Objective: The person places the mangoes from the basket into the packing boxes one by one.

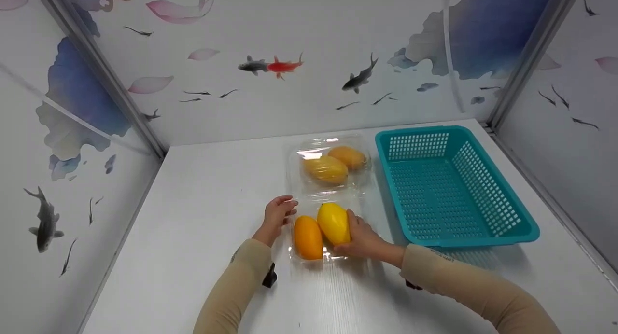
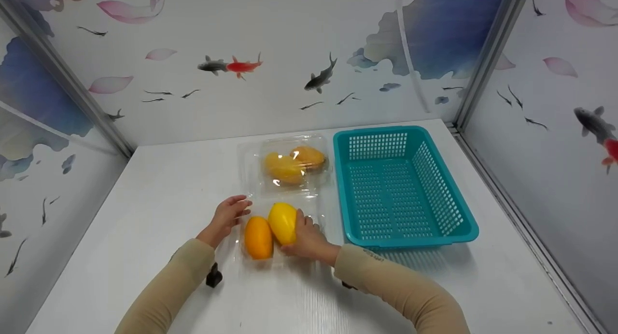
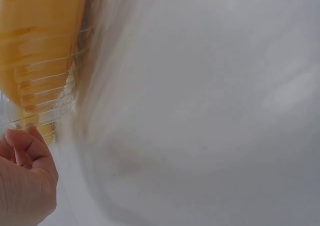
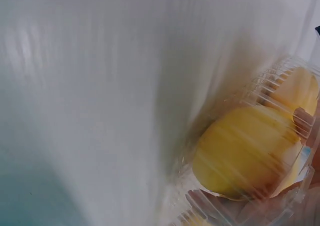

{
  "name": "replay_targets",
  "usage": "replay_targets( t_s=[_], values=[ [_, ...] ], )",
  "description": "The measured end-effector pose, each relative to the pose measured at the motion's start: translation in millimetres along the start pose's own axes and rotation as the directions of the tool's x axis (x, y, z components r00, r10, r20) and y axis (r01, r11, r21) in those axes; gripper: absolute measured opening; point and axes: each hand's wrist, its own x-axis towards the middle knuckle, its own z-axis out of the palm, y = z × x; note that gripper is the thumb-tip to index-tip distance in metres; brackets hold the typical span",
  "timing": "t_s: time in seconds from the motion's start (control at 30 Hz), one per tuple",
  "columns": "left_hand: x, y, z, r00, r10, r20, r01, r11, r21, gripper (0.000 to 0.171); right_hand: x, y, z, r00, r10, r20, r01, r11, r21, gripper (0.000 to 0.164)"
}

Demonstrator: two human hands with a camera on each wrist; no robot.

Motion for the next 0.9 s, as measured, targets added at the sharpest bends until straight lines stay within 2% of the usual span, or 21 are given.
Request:
replay_targets(
  t_s=[0.13, 0.2, 0.27, 0.3, 0.37, 0.47, 0.6, 0.9],
  values=[
    [2.1, -0.2, 1.3, 1.000, 0.004, -0.011, -0.004, 1.000, 0.007, 0.035, -7.2, 0.9, -7.7, 0.994, -0.088, -0.067, 0.089, 0.996, 0.019, 0.089],
    [2.5, 0.3, 1.8, 1.000, 0.009, -0.008, -0.008, 1.000, 0.010, 0.036, -10.4, 4.5, -10.8, 0.979, -0.146, -0.139, 0.151, 0.988, 0.019, 0.081],
    [2.1, 1.1, 2.4, 1.000, 0.017, -0.004, -0.017, 1.000, 0.015, 0.036, -12.5, 10.7, -12.4, 0.955, -0.197, -0.220, 0.207, 0.978, 0.023, 0.073],
    [1.7, 1.5, 2.6, 1.000, 0.020, -0.006, -0.020, 1.000, 0.016, 0.035, -13.0, 14.6, -12.6, 0.946, -0.207, -0.250, 0.223, 0.974, 0.035, 0.070],
    [1.8, 1.4, 2.7, 0.999, 0.031, -0.009, -0.031, 0.999, 0.019, 0.033, -13.0, 22.8, -12.2, 0.941, -0.191, -0.278, 0.223, 0.971, 0.089, 0.067],
    [1.3, 1.8, 2.6, 0.999, 0.051, -0.011, -0.051, 0.998, 0.024, 0.027, -10.9, 33.1, -11.4, 0.960, -0.104, -0.260, 0.169, 0.955, 0.244, 0.065],
    [0.6, 2.8, 2.9, 0.997, 0.074, -0.004, -0.074, 0.997, 0.026, 0.022, -8.4, 40.9, -11.7, 0.983, 0.017, -0.181, 0.063, 0.900, 0.431, 0.065],
    [-1.7, 2.1, -2.7, 0.990, 0.144, -0.002, -0.144, 0.988, 0.054, 0.013, -8.9, 45.7, -17.0, 0.992, 0.108, -0.061, -0.053, 0.816, 0.576, 0.055]
  ],
)
